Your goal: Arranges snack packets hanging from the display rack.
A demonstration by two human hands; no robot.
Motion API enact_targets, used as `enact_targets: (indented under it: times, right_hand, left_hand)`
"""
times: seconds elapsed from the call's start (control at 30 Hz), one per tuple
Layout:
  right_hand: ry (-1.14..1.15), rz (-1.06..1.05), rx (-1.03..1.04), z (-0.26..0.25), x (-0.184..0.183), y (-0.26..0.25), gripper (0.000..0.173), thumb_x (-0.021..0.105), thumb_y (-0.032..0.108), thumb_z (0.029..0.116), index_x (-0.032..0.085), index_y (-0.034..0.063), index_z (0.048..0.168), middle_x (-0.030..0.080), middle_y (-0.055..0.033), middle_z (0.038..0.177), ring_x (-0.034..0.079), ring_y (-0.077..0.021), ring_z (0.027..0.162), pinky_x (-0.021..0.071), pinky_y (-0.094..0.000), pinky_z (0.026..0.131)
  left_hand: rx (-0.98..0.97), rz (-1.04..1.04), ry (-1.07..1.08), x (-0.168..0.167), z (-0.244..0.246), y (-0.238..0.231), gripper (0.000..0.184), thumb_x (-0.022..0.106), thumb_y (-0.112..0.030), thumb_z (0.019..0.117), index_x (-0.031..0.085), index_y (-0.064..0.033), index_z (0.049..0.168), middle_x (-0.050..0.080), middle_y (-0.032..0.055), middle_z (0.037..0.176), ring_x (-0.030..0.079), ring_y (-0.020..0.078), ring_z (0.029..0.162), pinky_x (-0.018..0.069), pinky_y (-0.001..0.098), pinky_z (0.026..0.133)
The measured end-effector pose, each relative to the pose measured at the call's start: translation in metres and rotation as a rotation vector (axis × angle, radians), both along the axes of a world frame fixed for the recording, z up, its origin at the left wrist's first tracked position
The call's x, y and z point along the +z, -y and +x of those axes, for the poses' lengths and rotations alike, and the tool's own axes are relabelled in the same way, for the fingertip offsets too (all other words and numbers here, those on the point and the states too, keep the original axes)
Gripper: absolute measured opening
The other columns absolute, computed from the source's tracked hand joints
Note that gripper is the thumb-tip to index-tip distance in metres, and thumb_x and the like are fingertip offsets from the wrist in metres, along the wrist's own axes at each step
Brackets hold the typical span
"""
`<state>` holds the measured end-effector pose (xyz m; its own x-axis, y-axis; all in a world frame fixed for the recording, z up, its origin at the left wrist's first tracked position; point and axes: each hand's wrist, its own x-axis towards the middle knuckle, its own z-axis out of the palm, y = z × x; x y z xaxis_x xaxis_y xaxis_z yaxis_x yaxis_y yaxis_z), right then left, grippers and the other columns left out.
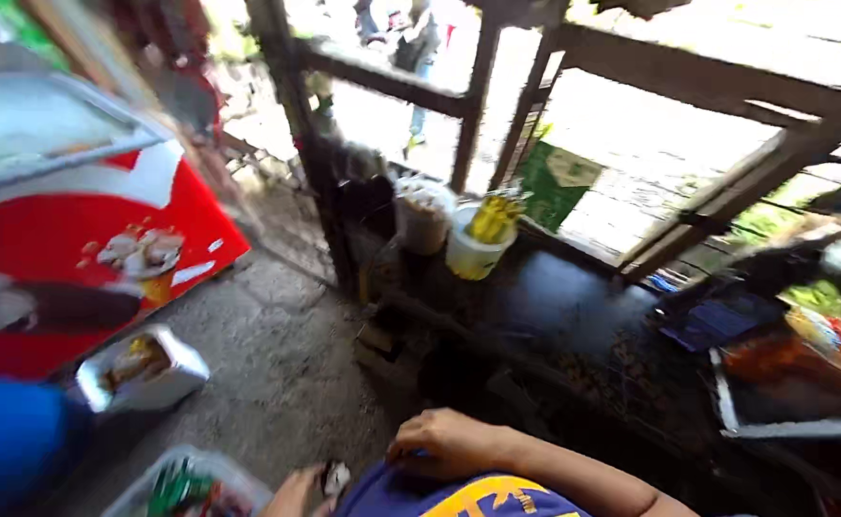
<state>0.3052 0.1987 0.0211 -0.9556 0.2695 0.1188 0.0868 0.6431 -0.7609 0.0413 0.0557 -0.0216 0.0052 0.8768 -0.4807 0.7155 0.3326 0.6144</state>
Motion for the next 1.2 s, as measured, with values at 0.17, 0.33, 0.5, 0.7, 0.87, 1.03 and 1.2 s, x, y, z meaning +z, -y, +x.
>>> enact_targets:
  times: [0.17, 0.33, 0.5, 0.7, 0.87, 1.03, 1.2]
  right_hand:
    - [0.332, 0.049, 0.130, -0.094, 0.006, 0.003, 0.029, 0.057, 0.026, 0.1043, 0.071, 0.0109, 0.125, 0.072, -0.0103, 0.121, 0.067, -0.0274, 0.116, 0.0530, -0.0517, 0.100]
    - [0.479, 0.037, 0.310, -0.173, -0.020, 0.000, 0.034, 0.052, 0.029, 0.1061, 0.068, 0.0109, 0.130, 0.070, -0.0112, 0.125, 0.069, -0.0290, 0.113, 0.0538, -0.0548, 0.098]
    - [0.546, 0.076, 0.468, -0.228, -0.027, -0.010, 0.041, 0.047, 0.034, 0.1066, 0.067, 0.0079, 0.131, 0.070, -0.0149, 0.123, 0.070, -0.0327, 0.108, 0.0551, -0.0552, 0.093]
    - [0.601, 0.094, 0.616, -0.284, -0.036, -0.045, 0.045, 0.044, 0.038, 0.1077, 0.066, 0.0081, 0.132, 0.069, -0.0145, 0.125, 0.069, -0.0322, 0.110, 0.0547, -0.0553, 0.094]
    - [0.649, 0.130, 0.700, -0.328, -0.045, -0.087, 0.043, 0.051, 0.034, 0.1050, 0.063, 0.0073, 0.136, 0.068, -0.0166, 0.128, 0.068, -0.0364, 0.113, 0.0534, -0.0592, 0.096]
    - [0.830, 0.196, 0.734, -0.367, -0.052, -0.098, 0.043, 0.056, 0.032, 0.1051, 0.059, 0.0076, 0.141, 0.063, -0.0209, 0.133, 0.064, -0.0422, 0.118, 0.0495, -0.0642, 0.098]
    - [0.918, 0.208, 0.792, -0.402, -0.064, -0.082, 0.045, 0.055, 0.033, 0.1052, 0.058, 0.0073, 0.142, 0.063, -0.0222, 0.133, 0.062, -0.0418, 0.121, 0.0477, -0.0625, 0.102]
  left_hand:
    - [0.199, -0.097, -0.048, 0.024, -0.064, 0.026, 0.053, 0.066, -0.030, 0.1008, 0.055, -0.0016, 0.144, 0.057, 0.0281, 0.139, 0.056, 0.0463, 0.129, 0.0422, 0.0650, 0.108]
    - [0.448, -0.113, -0.032, -0.008, -0.113, 0.068, 0.050, 0.071, -0.028, 0.0974, 0.060, -0.0025, 0.139, 0.061, 0.0238, 0.136, 0.057, 0.0421, 0.128, 0.0430, 0.0632, 0.108]
    - [0.544, -0.219, 0.087, -0.032, -0.129, 0.083, 0.052, 0.070, -0.029, 0.0978, 0.058, -0.0001, 0.139, 0.060, 0.0234, 0.137, 0.057, 0.0404, 0.128, 0.0429, 0.0632, 0.107]
    - [0.673, -0.249, 0.153, -0.053, -0.141, 0.076, 0.051, 0.069, -0.030, 0.0988, 0.058, -0.0004, 0.139, 0.059, 0.0239, 0.137, 0.056, 0.0405, 0.130, 0.0426, 0.0619, 0.108]
    - [0.850, -0.215, 0.210, -0.064, -0.147, 0.073, 0.050, 0.068, -0.028, 0.0993, 0.057, -0.0010, 0.140, 0.058, 0.0226, 0.140, 0.056, 0.0383, 0.131, 0.0428, 0.0590, 0.110]
    - [1.121, -0.114, 0.556, -0.093, -0.151, 0.093, 0.045, 0.065, -0.019, 0.1016, 0.056, 0.0040, 0.139, 0.062, 0.0236, 0.133, 0.064, 0.0334, 0.119, 0.0493, 0.0494, 0.105]
    - [1.673, 0.245, 0.936, -0.121, -0.179, 0.131, 0.037, 0.043, -0.017, 0.1098, 0.053, 0.0022, 0.139, 0.068, 0.0145, 0.122, 0.069, 0.0177, 0.099, 0.0567, 0.0369, 0.090]
